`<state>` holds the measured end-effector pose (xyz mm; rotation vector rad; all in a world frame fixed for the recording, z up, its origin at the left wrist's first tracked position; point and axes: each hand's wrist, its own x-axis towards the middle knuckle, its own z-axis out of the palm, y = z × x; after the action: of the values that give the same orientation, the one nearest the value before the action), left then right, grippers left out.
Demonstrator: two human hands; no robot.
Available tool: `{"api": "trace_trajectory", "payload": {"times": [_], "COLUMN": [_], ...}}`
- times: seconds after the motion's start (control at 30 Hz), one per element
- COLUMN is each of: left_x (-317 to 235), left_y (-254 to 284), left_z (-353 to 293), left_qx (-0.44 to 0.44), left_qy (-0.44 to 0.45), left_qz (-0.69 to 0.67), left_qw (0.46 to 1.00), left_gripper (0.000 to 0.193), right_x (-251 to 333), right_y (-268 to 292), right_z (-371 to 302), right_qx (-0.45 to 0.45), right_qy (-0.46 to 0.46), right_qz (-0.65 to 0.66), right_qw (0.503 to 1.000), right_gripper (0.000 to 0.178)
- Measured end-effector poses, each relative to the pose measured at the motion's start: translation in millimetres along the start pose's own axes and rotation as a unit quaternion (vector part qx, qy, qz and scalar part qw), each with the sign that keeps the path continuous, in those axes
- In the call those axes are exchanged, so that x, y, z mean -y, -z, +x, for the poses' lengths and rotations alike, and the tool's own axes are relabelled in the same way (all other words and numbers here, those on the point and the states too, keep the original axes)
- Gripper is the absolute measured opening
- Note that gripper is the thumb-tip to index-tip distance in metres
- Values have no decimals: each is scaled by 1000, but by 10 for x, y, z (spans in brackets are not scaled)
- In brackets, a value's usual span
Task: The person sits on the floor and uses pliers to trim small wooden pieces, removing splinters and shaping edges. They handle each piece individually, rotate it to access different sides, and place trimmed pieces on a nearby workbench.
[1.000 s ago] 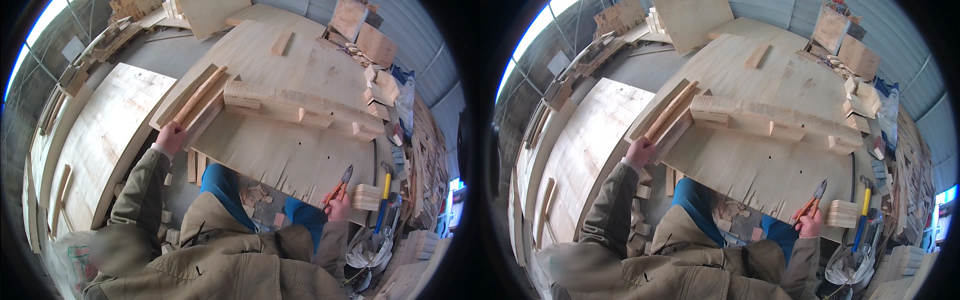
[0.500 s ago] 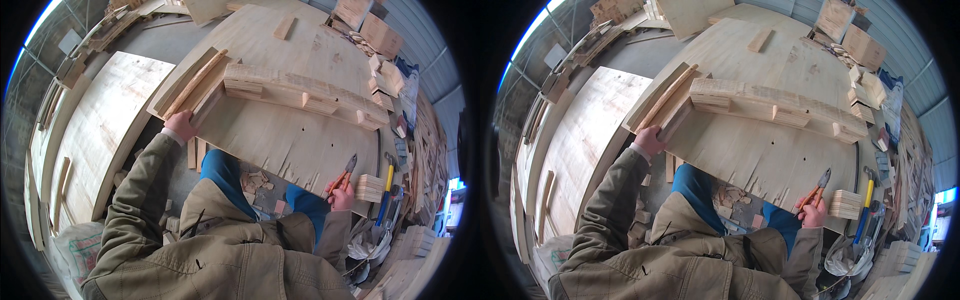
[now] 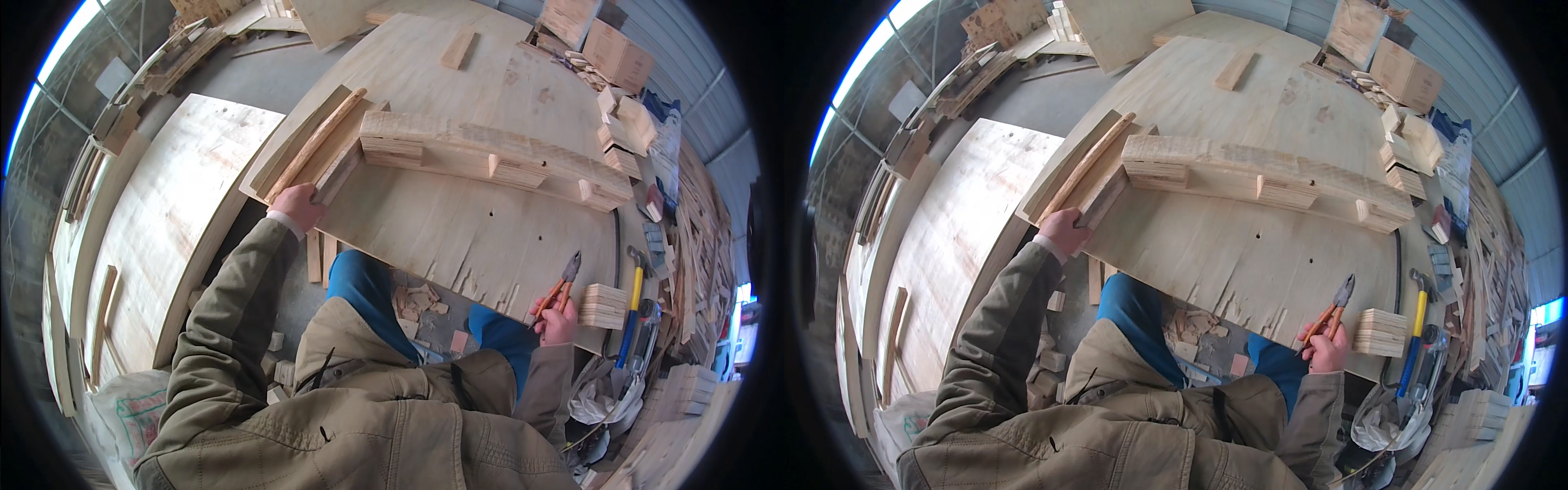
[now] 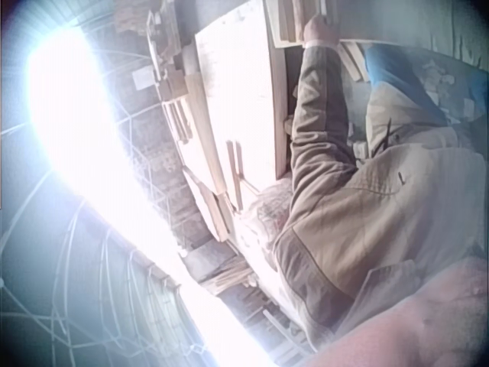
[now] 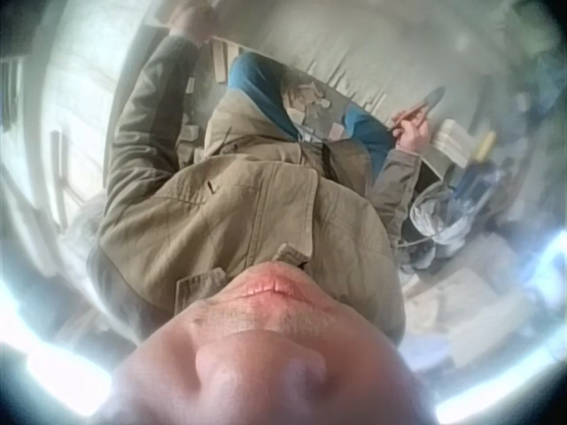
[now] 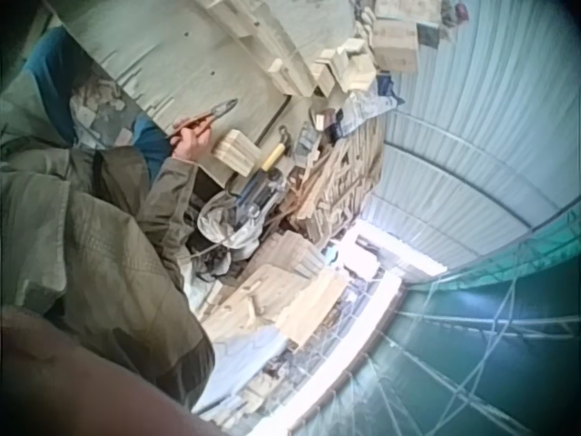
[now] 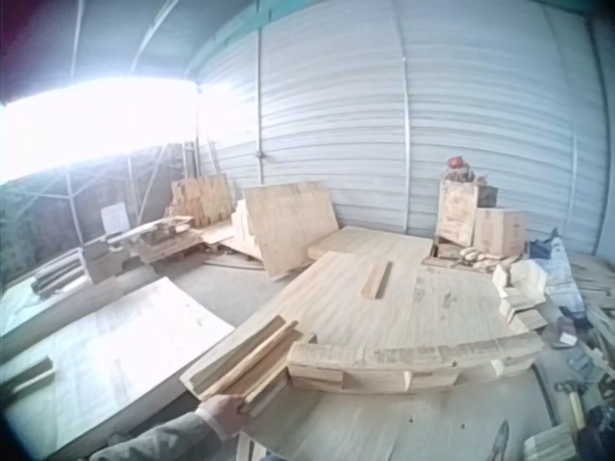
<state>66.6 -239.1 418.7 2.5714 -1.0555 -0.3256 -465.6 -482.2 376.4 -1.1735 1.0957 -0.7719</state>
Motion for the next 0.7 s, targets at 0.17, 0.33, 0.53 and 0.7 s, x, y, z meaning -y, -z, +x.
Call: {"api": "trace_trajectory", "payload": {"times": [0.17,0.33,0.53,0.7], "left_x": [187,269,26,-428], "left_y": [110,280,231,-97], "left_z": [-156,-578,-1094,-1503], "left_qx": [-47,-68,-9,98], "left_qy": [-13,39,10,-11], "left_qz": [-72,-313,-518,-623], "left_qw": [996,946,855,776], "left_gripper": [30,22,28,43], "right_x": [-29,-12,-24,-69], "right_y": [6,3,-6,1], "right_z": [4,6,14,-4], "right_qx": [-10,1,-1,4], "right_qy": [-8,0,3,20], "right_qz": [6,4,12,39], "right_qw": [1000,1000,1000,999], "right_gripper": [54,49,54,49]}}
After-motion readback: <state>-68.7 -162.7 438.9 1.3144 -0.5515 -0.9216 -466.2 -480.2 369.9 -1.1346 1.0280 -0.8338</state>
